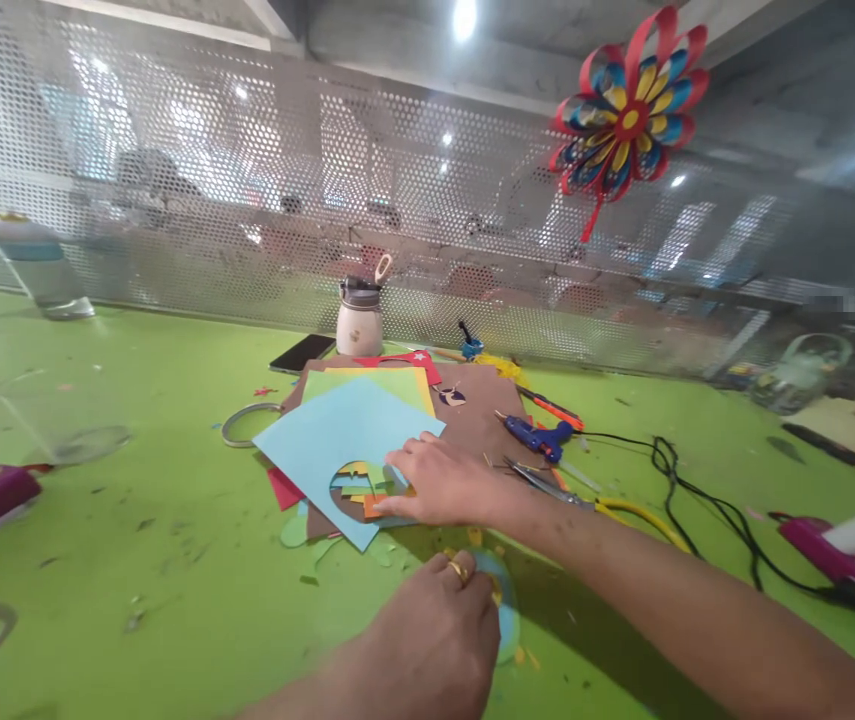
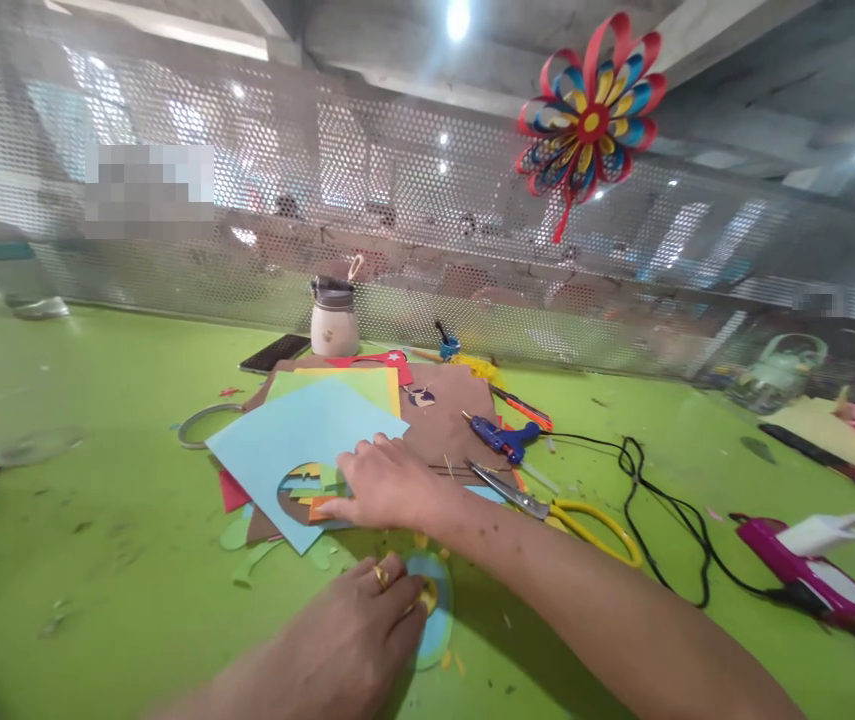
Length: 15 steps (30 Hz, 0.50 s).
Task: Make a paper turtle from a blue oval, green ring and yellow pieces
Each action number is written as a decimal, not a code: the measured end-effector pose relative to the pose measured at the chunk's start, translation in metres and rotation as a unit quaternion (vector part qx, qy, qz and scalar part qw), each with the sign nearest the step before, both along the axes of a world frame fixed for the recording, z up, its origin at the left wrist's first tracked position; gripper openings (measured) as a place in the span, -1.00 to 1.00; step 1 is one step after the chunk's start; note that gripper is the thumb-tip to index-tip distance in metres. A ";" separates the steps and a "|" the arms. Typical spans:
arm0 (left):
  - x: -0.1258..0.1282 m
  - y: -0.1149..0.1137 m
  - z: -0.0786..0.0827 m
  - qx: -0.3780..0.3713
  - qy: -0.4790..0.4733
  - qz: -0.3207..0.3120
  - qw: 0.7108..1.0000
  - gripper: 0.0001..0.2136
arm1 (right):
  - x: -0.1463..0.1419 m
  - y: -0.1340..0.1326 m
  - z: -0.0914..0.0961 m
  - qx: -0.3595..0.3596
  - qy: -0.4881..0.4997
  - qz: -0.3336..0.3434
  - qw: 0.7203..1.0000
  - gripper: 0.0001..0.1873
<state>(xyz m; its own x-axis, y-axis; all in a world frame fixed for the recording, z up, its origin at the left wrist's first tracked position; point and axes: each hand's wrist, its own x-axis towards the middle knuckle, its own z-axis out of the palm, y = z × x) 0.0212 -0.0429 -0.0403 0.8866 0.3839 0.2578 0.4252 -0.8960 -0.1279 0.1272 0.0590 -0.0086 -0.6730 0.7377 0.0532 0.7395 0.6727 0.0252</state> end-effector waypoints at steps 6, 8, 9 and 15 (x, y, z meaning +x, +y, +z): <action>-0.001 0.005 -0.009 -0.001 -0.016 -0.011 1.000 -0.91 | 0.004 0.036 -0.013 0.011 -0.007 -0.031 0.999 -0.46; -0.001 0.008 -0.013 0.003 -0.019 -0.017 1.000 -0.88 | 0.006 0.043 -0.018 0.016 -0.010 -0.049 0.999 -0.58; -0.001 0.009 -0.015 0.004 -0.018 -0.025 1.000 -0.87 | 0.007 0.045 -0.020 0.018 -0.011 -0.056 0.998 -0.63; -0.001 0.007 -0.009 -0.007 -0.011 -0.020 1.000 -0.83 | 0.007 0.039 -0.020 0.002 0.015 -0.055 0.998 -0.67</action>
